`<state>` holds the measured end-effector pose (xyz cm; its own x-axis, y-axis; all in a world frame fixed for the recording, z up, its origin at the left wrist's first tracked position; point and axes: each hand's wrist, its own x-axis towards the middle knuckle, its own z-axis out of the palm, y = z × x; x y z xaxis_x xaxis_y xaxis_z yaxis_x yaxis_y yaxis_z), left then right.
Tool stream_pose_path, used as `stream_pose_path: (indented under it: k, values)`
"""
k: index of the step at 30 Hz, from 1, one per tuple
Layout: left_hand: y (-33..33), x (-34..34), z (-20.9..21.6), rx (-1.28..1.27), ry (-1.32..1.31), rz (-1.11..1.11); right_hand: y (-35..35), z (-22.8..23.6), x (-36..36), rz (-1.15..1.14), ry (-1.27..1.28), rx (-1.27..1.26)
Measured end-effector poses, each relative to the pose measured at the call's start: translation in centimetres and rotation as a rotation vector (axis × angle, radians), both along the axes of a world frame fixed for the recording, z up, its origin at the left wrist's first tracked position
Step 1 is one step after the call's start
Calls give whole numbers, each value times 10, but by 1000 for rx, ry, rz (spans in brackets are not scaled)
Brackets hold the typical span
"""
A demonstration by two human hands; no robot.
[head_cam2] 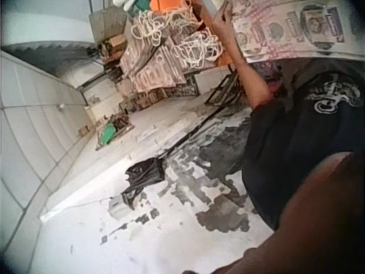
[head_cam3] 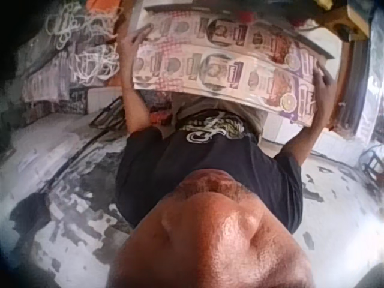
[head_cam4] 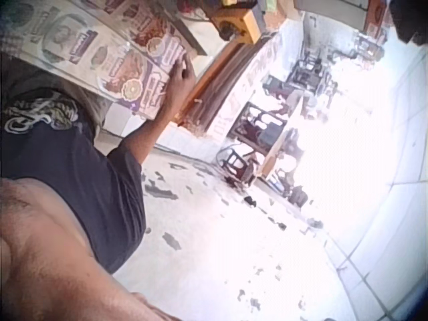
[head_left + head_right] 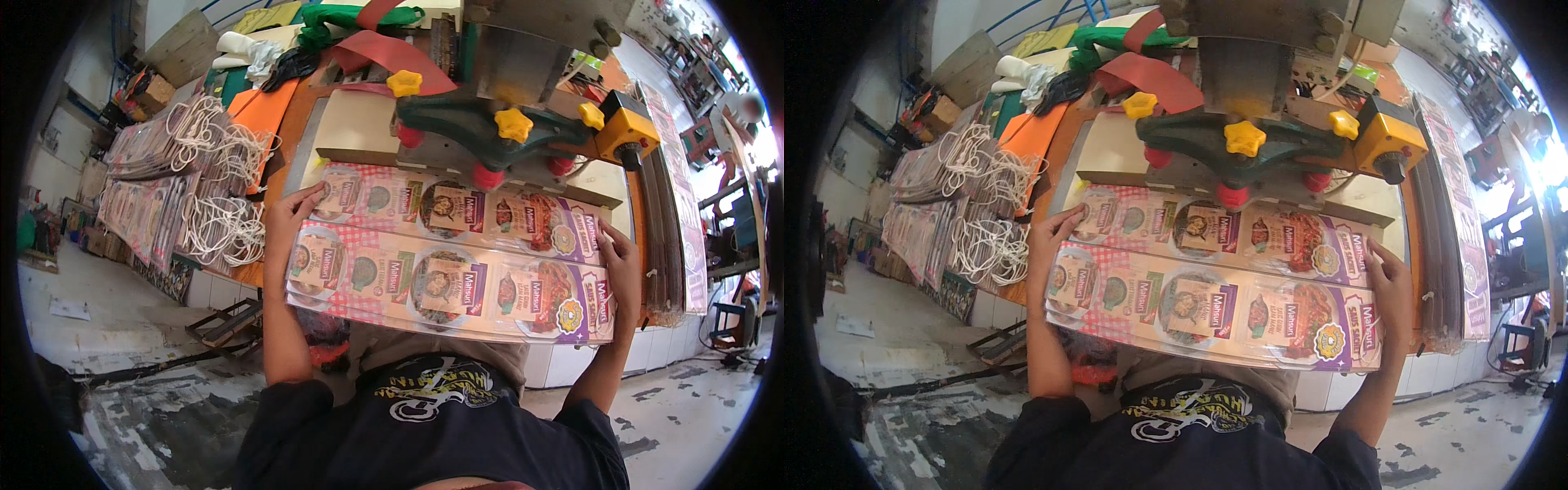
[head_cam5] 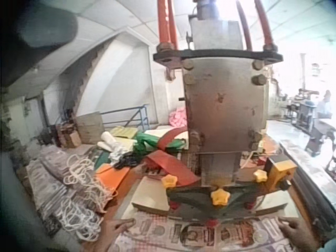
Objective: The person places a sheet of printed plastic onto a machine bed and aligns it with a guide.
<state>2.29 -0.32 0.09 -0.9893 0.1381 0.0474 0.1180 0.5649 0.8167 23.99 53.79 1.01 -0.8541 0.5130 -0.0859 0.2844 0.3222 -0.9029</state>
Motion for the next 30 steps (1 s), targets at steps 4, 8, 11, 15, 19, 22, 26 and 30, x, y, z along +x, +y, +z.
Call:
stream_pose_path:
  k: [4,8,11,15,19,22,26,30]
  values:
    - [1,2,-1,-3,11,9,-5,5,0,15,5,33]
    - [3,-6,1,-39,47,-34,3,1,4,3,6,58]
    - [-3,-13,-15,9,81,-90,6,-3,3,-16,-43,157]
    - [-9,-11,-14,38,51,-87,-2,11,-3,13,-102,151]
    - [2,-11,-8,-11,33,-14,2,8,3,-27,-64,156]
    - [7,-8,-3,11,5,-2,6,8,5,-6,-115,204]
    - [6,-8,-6,23,22,-7,14,6,3,57,-139,189]
    - [9,-5,-1,5,13,-3,14,5,2,62,-131,173]
